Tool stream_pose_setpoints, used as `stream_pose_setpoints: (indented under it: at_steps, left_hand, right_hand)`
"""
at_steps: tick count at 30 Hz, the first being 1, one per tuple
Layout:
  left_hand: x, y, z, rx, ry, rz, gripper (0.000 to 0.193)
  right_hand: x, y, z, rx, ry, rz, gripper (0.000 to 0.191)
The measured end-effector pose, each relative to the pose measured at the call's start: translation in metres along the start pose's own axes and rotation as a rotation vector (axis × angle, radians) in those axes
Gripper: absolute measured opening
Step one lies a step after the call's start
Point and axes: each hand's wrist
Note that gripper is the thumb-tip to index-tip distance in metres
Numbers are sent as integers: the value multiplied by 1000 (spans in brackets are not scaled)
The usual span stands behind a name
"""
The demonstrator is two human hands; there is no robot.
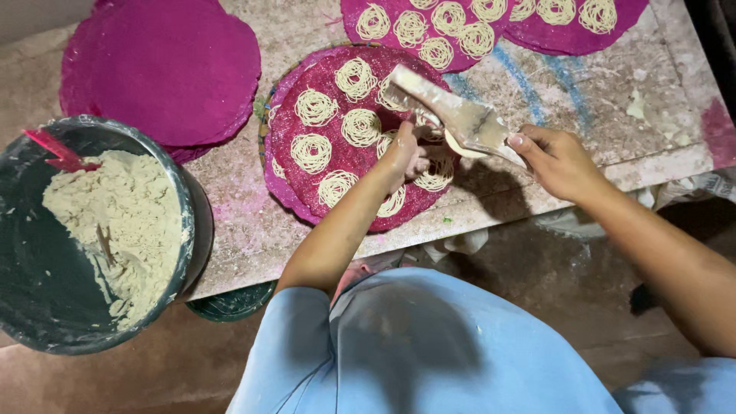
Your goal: The person uses a manual dough press to extrude dough into spiral shapes onto pink trays. They repeatedly scoop dough from a bucket, load it into the press, and squeeze the handles to form noodles, then place the filled tray aside.
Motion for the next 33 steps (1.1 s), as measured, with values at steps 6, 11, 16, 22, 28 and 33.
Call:
stream_pose_setpoints:
  at_steps: [6,11,16,22,28,33]
  left_hand:
    - [1,-24,4,-299,675,-123,66]
    - [2,-55,9,-564,1477,-335,68]
    - [43,-84,7,-668,1273,-556,6]
    - [130,-163,30,-536,1046,-1213,37]
    - [175,-186,38,-302,1131,-1324,41]
    - [181,-181,20,-219,1026,-1172,42]
  right_hand:
    - [-9,1,-18,139,122,-169,46]
    - [-28,-13,-47,216,433,-268,43]
    - [-64,-39,-86,212,487,-507,42]
    - [-91,-64,-116,42,-232,-768,32]
    - [-102,-59,-114,-116,-483,-703,43]
    - [-100,-52,-85,-139,-593,-546,40]
Point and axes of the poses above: each hand's wrist, its own y-axis towards the middle knuckle, its own x-axis out of the back of the hand, z = x × y, and after that the axes turned 4 degrees about z, right-handed
